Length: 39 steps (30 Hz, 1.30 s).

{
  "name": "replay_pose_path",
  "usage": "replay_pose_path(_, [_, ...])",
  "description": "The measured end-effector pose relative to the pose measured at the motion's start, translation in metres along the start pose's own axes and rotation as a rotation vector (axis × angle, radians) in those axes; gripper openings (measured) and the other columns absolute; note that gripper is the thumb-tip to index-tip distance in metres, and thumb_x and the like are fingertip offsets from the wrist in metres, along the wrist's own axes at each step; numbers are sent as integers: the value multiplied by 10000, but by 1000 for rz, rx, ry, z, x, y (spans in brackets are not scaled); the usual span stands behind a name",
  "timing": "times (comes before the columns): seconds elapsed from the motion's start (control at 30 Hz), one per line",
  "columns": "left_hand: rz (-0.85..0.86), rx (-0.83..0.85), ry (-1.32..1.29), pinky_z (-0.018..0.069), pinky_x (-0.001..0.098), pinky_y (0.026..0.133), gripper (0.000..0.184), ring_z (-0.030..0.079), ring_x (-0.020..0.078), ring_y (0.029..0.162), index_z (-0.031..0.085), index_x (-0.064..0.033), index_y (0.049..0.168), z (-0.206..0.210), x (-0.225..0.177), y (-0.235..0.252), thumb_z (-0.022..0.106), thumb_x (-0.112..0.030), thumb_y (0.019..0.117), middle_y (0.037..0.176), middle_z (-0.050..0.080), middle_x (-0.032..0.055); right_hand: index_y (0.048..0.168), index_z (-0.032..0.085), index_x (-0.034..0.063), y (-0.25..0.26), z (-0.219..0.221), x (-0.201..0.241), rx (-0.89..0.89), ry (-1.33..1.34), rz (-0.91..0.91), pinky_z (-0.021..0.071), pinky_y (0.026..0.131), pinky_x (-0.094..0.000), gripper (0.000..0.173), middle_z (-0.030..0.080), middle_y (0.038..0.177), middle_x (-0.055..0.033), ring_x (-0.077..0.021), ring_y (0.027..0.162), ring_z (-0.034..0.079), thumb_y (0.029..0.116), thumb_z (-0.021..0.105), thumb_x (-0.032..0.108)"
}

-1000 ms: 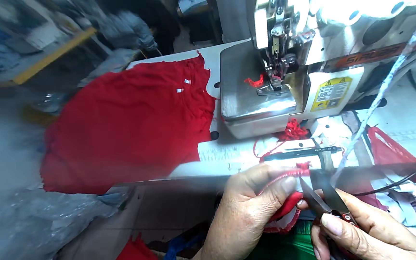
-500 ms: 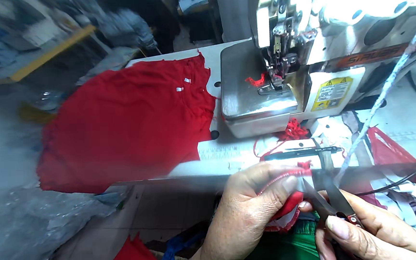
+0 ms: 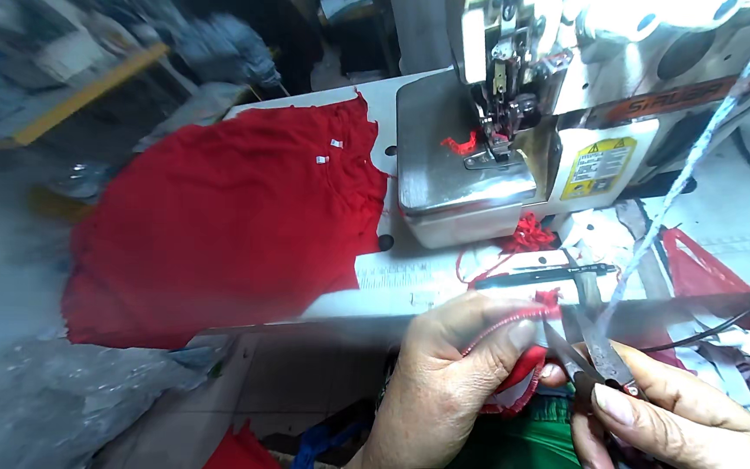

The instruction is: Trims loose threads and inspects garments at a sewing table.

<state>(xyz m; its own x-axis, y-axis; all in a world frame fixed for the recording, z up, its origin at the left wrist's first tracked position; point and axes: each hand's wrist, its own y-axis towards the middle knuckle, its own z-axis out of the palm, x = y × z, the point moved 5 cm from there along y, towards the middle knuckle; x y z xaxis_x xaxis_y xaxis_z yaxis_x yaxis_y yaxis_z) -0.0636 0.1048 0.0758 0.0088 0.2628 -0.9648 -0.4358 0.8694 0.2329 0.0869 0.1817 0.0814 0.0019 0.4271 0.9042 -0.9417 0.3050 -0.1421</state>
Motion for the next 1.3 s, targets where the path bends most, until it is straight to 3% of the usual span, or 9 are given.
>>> replay_pose_path(0.27, [189, -52, 210, 548, 136, 775, 138, 651, -28, 865, 756, -90, 997, 1, -6, -6, 644, -170, 988, 897, 701, -47, 1196, 571, 121, 0, 4, -4, -54, 104, 4, 524, 536, -140, 233, 695, 813, 101, 13, 643, 648, 1072, 388, 49])
replay_pose_path(0.37, [182, -61, 251, 549, 136, 765, 142, 652, -23, 851, 753, -59, 985, 2, -7, -6, 640, -144, 984, 884, 701, -29, 1202, 561, 69, 0, 3, -3, -134, -214, -103, 543, 596, -150, 176, 674, 832, 108, 28, 699, 649, 1080, 434, 79])
replay_pose_path(0.47, [147, -47, 266, 548, 134, 740, 145, 648, -21, 826, 751, -45, 960, 2, -8, -4, 635, -131, 979, 867, 694, -24, 1139, 604, -46, -2, 3, -2, -226, -592, -231, 585, 661, -216, 235, 692, 808, -20, -32, 715, 681, 1085, 474, 142])
replay_pose_path(0.63, [-145, -27, -77, 560, 167, 727, 141, 666, -26, 785, 769, -105, 962, 4, 4, -6, 630, -127, 963, 847, 719, -66, 1063, 606, -70, -4, 5, -3, -275, -836, -366, 542, 676, -211, 262, 694, 796, -124, -75, 717, 664, 1085, 488, 164])
replay_pose_path(0.9, [-147, -52, -179, 576, 188, 756, 149, 682, -3, 805, 766, -83, 1011, 7, 6, -9, 624, -124, 992, 868, 733, -36, 1133, 615, -68, -6, 0, 3, -153, -679, -299, 559, 658, -215, 265, 706, 827, -89, -44, 716, 670, 1080, 493, 161])
replay_pose_path(1.0, [-115, -23, -131, 570, 172, 756, 141, 675, -18, 814, 761, -100, 1006, 4, 4, -8, 629, -149, 994, 880, 729, -48, 1136, 646, 90, -13, -9, 15, -222, -541, -437, 546, 701, -125, 152, 716, 966, 70, 68, 816, 647, 1055, 564, 189])
replay_pose_path(1.07, [-92, 22, -117, 564, 162, 764, 151, 667, -26, 830, 755, -109, 1016, 5, 3, -8, 625, -183, 1004, 901, 724, -51, 1127, 666, 214, -10, -20, 20, -395, -581, -484, 560, 693, -119, 118, 711, 985, 156, 73, 815, 655, 1014, 635, 231])
replay_pose_path(1.17, [-57, 68, -91, 557, 152, 791, 175, 663, -40, 861, 756, -120, 1023, 8, 1, -7, 611, -218, 1013, 926, 725, -70, 1282, 651, 209, 9, -31, 8, -426, -663, -516, 555, 801, -127, 326, 694, 1156, 144, 64, 932, 648, 974, 671, 312])
replay_pose_path(1.3, [-16, 34, 24, 563, 155, 763, 169, 662, -26, 835, 754, -98, 995, 1, 1, -5, 620, -200, 1008, 898, 710, -50, 1140, 691, 172, 16, -25, -1, -309, -430, -398, 556, 612, -114, 152, 688, 884, 125, 61, 693, 632, 997, 653, 205])
